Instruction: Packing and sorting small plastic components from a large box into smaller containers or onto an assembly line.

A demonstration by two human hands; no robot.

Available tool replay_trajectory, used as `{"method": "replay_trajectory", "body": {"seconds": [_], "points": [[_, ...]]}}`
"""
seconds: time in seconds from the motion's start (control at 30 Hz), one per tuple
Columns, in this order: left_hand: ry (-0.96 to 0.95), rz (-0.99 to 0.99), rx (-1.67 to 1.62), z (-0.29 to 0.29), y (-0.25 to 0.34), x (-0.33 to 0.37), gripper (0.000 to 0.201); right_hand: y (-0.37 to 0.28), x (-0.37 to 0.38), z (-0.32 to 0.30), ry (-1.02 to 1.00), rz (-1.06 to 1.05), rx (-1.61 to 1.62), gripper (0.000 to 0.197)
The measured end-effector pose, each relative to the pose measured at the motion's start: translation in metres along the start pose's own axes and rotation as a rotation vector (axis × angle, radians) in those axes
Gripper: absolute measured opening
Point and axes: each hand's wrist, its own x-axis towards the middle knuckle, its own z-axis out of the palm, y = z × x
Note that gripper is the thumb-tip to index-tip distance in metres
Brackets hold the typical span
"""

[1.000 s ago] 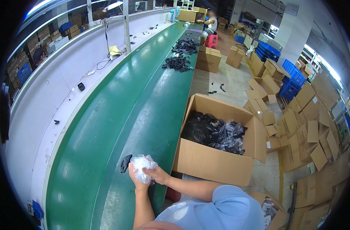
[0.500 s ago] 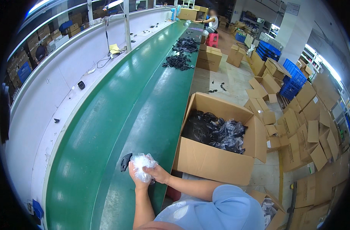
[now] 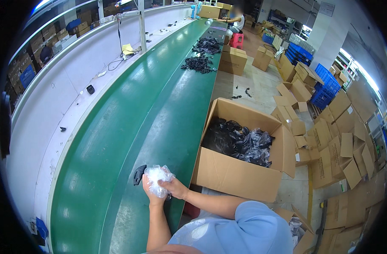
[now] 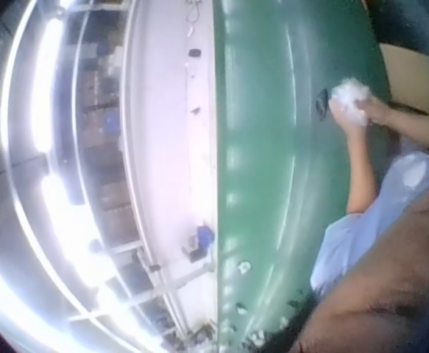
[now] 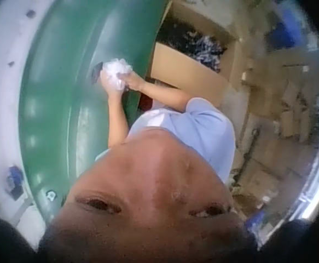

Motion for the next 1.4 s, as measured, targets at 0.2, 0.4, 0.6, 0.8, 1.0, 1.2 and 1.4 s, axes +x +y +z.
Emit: {"method": "replay_trajectory", "body": {"seconds": [0.2,0.4,0.6,0.8,1.0,1.2,1.4], "points": [[0.009,0.008,-0.002,0.001,-0.002,0.001,0.018,-0.001,0.001,-0.001,0.003,0.010,0.011,0.050],[0.011,0.034,0.012,-0.001,-0.003,0.000,0.017,0.001,0.000,-0.003,0.006,0.013,0.012,0.050],[0.012,0.031,0.002,0.000,0.000,0.000,0.018,0.000,-0.001,-0.003,0.017,0.025,-0.013,0.050],[0.010,0.023,0.014,0.002,-0.007,-0.003,0.019,-0.001,-0.002,-0.001,0.022,0.024,-0.001,0.051],[0.008,0.045,0.027,0.001,-0.004,-0.001,0.018,0.001,0.000,-0.003,0.012,0.004,0.028,0.050],[-0.048,-0.033,0.005,0.002,-0.009,-0.005,0.024,-0.001,-0.001,-0.002,0.015,-0.001,0.023,0.049],[-0.045,-0.020,0.013,0.000,-0.007,-0.004,0.024,-0.001,-0.001,0.000,0.025,0.010,0.029,0.048]]}}
